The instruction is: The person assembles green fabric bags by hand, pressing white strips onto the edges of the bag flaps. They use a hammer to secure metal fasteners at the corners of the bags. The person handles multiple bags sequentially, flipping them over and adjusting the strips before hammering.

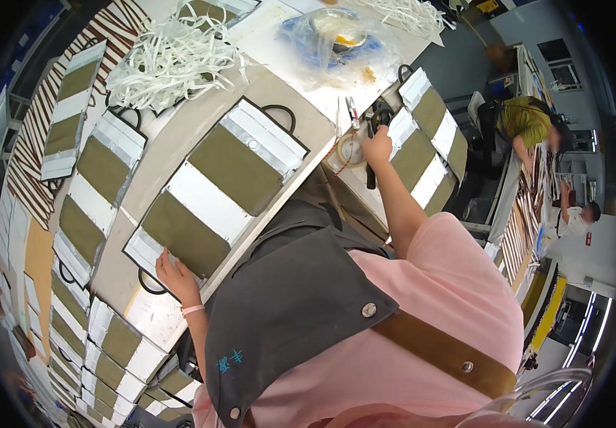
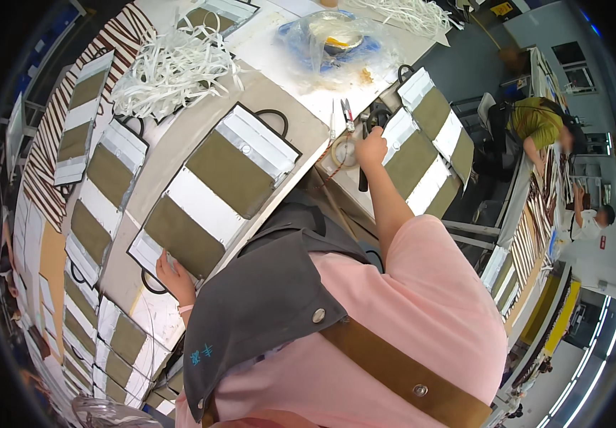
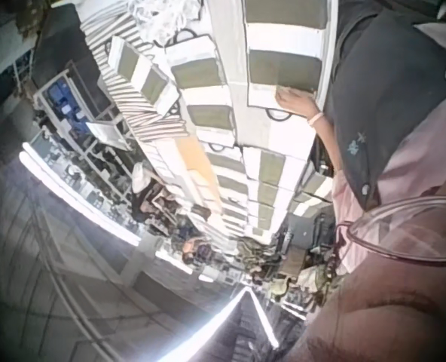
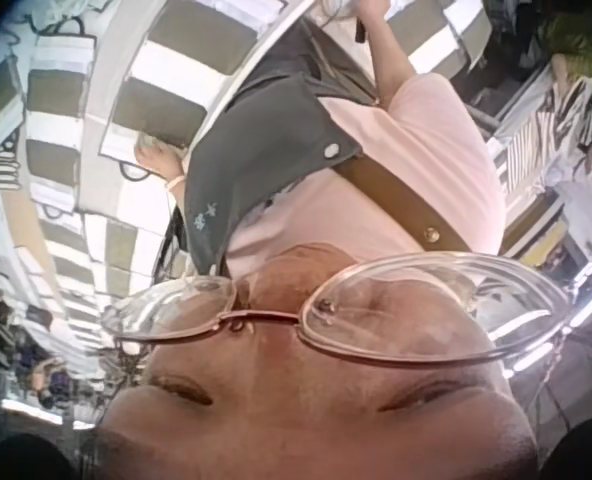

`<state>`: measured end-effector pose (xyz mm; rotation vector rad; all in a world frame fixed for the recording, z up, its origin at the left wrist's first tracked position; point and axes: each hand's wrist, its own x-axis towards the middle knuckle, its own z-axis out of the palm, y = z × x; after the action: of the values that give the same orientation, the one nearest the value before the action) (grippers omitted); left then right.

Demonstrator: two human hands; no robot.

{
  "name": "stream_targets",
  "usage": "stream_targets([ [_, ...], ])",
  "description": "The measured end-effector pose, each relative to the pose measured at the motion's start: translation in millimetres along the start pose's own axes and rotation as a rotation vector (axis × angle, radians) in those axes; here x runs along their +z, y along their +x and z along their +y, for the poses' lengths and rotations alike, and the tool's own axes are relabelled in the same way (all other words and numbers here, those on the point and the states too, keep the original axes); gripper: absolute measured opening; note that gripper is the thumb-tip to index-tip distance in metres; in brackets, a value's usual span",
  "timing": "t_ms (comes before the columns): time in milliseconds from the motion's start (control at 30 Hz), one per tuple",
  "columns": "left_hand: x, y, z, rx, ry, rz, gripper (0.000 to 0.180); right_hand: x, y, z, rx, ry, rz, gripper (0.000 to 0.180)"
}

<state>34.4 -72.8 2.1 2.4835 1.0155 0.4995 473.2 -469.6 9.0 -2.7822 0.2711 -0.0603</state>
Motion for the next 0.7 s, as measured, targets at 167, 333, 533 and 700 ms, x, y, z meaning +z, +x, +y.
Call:
stream_targets([
  [167,-4.2,-22.4,-23.3,-0.081,0.035,0.089,0.042,-1.7,5.3,2.0,-0.152,0.138,0.13,0.034],
  [333,-3.5,-14.6,-22.1,-0.078,-0.014,0.113,0.042,-26.8,-25.8,-58.9,-0.369,0.596,0.058,0.022],
  [533,11.3,19.9,10.0,-0.039,0.016,0.022,0.047,1.6,-53.9,-126.6,-0.734,0.462,-0.4,0.025],
  [700,26.2,48.0,33.2,-0.036,0.152,-0.089,0.059,16.8,-59.6,-217.8,-0.825,0.406,-0.538,0.029],
])
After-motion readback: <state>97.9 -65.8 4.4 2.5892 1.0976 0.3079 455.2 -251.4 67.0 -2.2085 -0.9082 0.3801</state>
